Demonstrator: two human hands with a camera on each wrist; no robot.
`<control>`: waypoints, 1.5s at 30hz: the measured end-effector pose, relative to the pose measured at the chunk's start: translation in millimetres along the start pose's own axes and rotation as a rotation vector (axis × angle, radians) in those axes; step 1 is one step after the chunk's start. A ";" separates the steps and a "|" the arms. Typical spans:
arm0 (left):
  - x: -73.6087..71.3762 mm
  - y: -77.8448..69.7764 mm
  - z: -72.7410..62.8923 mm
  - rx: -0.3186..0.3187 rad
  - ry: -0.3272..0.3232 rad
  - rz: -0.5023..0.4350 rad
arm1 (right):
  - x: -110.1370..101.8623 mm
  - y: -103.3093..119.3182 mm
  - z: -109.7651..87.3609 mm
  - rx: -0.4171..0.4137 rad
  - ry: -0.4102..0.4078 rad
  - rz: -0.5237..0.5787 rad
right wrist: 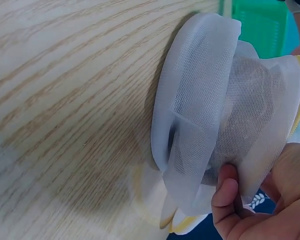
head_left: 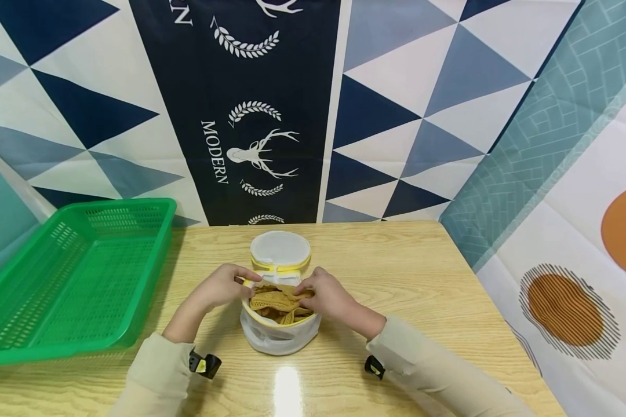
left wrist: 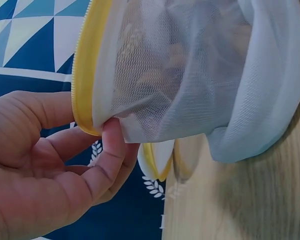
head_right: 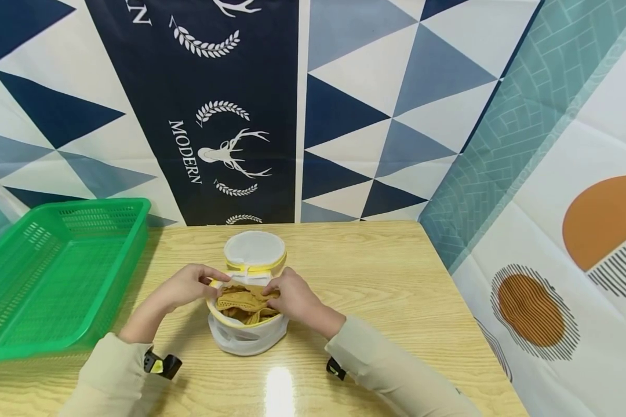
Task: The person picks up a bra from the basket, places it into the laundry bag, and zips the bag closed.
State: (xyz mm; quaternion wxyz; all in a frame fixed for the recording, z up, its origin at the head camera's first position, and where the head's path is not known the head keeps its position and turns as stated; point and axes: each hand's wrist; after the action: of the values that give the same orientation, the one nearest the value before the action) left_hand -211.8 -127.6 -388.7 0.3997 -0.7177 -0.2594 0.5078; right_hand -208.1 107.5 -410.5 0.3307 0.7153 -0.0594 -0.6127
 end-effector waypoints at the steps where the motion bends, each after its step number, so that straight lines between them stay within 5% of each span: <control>1: -1.0 -1.4 -0.4 -0.011 0.005 0.001 | -0.1 0.6 -0.3 0.000 -0.001 -0.004; 6: -1.4 -2.7 0.2 -0.037 0.009 0.010 | -0.8 3.3 -1.1 -0.002 -0.005 -0.019; 19: 25.8 -0.6 -5.4 0.063 -0.099 0.240 | -3.1 -0.7 -1.3 0.004 -0.022 0.064; 25: 27.9 0.7 -7.5 0.055 -0.115 0.242 | -3.2 -1.2 -0.4 0.014 0.013 0.095; 29: 24.3 3.4 -5.1 0.105 -0.112 0.217 | -2.1 -0.1 -0.2 -0.015 0.028 0.053; 36: 26.0 1.4 -2.8 0.139 -0.057 0.213 | -3.0 3.7 -1.6 -0.033 0.037 0.002; 45: 39.1 1.8 -3.5 0.116 -0.133 0.278 | -12.1 -1.3 0.3 -0.034 0.122 0.017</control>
State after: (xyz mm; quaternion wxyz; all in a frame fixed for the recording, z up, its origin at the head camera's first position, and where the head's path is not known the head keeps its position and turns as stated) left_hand -194.9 -99.3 -410.0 0.3481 -0.6871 -0.1537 0.6189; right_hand -211.8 114.3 -401.1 0.3513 0.7451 -0.0348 -0.5659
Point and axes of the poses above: each hand's wrist, its own z-axis towards the middle knuckle, its own x-axis out of the palm, y = z × x, and after that the axes turned 5 degrees about x, right-handed
